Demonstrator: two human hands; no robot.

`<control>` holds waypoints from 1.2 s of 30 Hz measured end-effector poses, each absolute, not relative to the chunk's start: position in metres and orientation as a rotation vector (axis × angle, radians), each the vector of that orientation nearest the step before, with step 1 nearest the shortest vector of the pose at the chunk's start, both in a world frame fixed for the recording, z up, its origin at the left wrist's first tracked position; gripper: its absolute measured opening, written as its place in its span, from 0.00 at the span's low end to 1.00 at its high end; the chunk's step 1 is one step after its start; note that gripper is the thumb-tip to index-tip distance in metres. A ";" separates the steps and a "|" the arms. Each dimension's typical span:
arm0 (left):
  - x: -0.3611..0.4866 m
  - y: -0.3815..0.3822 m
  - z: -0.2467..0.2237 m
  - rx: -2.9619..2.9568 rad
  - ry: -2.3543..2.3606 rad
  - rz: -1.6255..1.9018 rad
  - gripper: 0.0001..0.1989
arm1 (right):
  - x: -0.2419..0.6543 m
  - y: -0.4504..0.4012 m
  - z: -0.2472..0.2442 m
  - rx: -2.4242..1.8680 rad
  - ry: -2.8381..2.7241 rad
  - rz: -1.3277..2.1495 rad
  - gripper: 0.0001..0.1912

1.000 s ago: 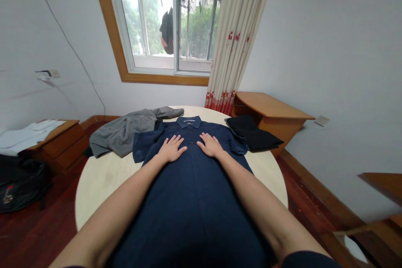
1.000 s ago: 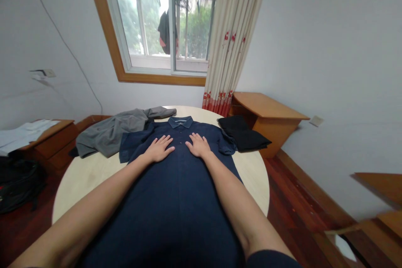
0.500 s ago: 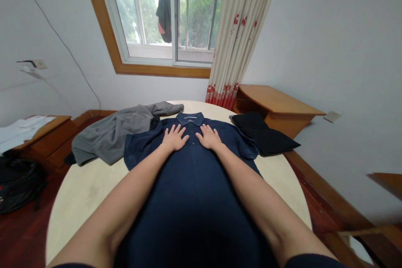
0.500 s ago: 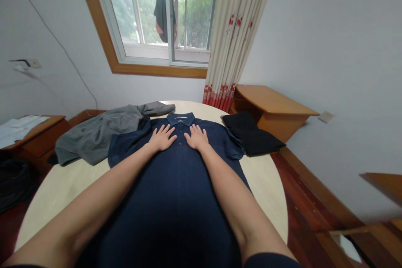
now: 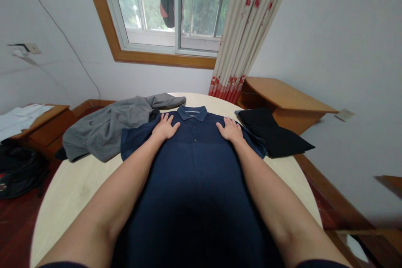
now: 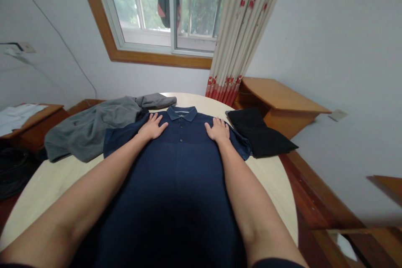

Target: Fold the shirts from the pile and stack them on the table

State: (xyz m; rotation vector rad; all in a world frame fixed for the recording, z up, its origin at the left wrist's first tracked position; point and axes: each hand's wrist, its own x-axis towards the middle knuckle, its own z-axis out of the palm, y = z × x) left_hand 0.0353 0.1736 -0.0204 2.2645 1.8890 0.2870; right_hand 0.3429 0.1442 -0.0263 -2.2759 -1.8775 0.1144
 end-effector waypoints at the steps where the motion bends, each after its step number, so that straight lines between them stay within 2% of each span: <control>1: 0.035 0.173 -0.021 2.267 1.892 0.287 0.39 | 0.347 0.142 -0.026 -2.294 -1.854 0.107 0.38; 8: 0.035 0.154 -0.007 2.298 1.789 0.215 0.36 | 0.350 0.127 -0.018 -2.252 -1.779 -0.086 0.30; 12: 0.014 0.117 0.016 2.465 1.627 0.479 0.31 | 0.347 0.124 -0.014 -2.238 -1.780 -0.117 0.26; 17: -0.047 0.082 0.031 2.437 2.059 0.655 0.23 | 0.352 0.125 -0.015 -2.233 -1.821 -0.091 0.27; 22: -0.084 0.074 0.023 2.222 2.402 0.533 0.24 | 0.360 0.127 -0.018 -2.214 -1.851 -0.066 0.27; 27: -0.091 0.079 0.022 2.140 2.417 0.366 0.26 | 0.365 0.128 -0.019 -2.187 -1.886 -0.037 0.28; 30: -0.098 0.083 0.024 1.991 2.389 0.366 0.23 | 0.367 0.129 -0.021 -2.178 -1.896 -0.032 0.28; 33: -0.107 0.084 0.027 1.917 2.375 0.500 0.16 | 0.367 0.130 -0.021 -2.173 -1.908 -0.032 0.29; 36: -0.114 0.084 0.029 1.853 2.335 0.819 0.13 | 0.367 0.129 -0.021 -2.172 -1.906 -0.031 0.29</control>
